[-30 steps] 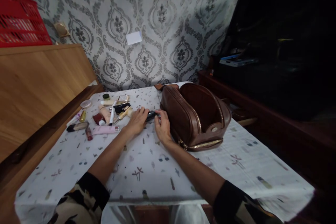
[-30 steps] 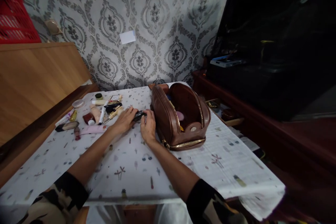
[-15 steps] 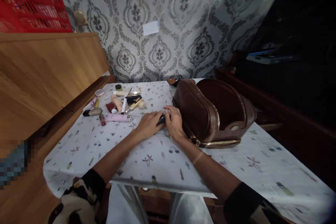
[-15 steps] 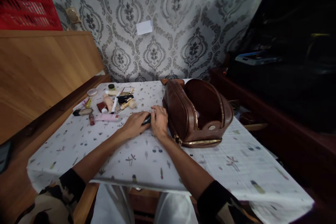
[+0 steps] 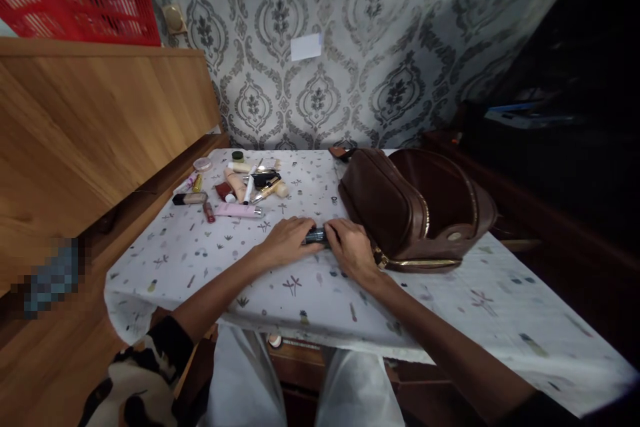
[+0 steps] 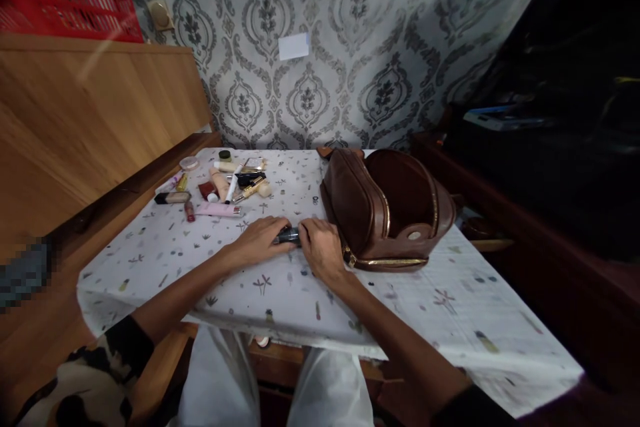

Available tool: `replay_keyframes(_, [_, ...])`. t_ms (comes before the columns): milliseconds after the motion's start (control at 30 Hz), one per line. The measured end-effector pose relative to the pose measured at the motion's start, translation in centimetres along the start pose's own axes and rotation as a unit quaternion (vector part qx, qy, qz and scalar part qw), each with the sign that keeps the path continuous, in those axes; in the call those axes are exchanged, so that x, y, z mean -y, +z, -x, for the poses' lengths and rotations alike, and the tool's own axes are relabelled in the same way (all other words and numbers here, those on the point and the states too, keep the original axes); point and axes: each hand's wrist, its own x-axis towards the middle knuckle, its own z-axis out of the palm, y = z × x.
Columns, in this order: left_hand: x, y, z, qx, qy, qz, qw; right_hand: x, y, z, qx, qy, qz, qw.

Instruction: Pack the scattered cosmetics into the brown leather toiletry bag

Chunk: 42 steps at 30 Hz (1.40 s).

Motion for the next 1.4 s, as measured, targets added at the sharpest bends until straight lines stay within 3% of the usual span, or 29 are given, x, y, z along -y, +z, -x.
replay_keyframes(133, [-0.5,0.7,1.0,-0.015,0.020,-0.003,1.000,0.8,-1.3,1.6,-0.005,-0.036,0.040,0.999])
replay_keyframes(333, [-1.2,1.1,3.0,-0.042,0.038,0.035,0.998,2.2,-1.9,3.6,0.022,-0.030,0.081,0.996])
replay_keyframes(500, [-1.6,0.7,5.3,-0.068,0.035,0.131,0.988,3.2,-3.1,6.1,0.067,-0.048,0.029,0.996])
replay_keyframes(733, [-2.3,1.2,8.1,-0.082,0.016,0.207,0.975,4.4,-4.8,9.5,0.061,-0.069,-0.013,0.996])
replay_keyframes(1000, [-2.6,1.9,9.9,-0.093,0.010,0.286,0.954,5.8,-5.1,11.6,-0.012,0.049,-0.141,0.989])
replay_keyframes(1267, [-2.9,1.7,10.9,-0.086,0.000,0.317,0.945,7.2,-5.0,13.8,-0.064,0.140,-0.246,0.957])
replay_keyframes(1400, [-2.9,1.5,11.0,-0.065,-0.043,0.343,0.936,7.5,-4.9,13.9,-0.088,0.220,-0.296,0.925])
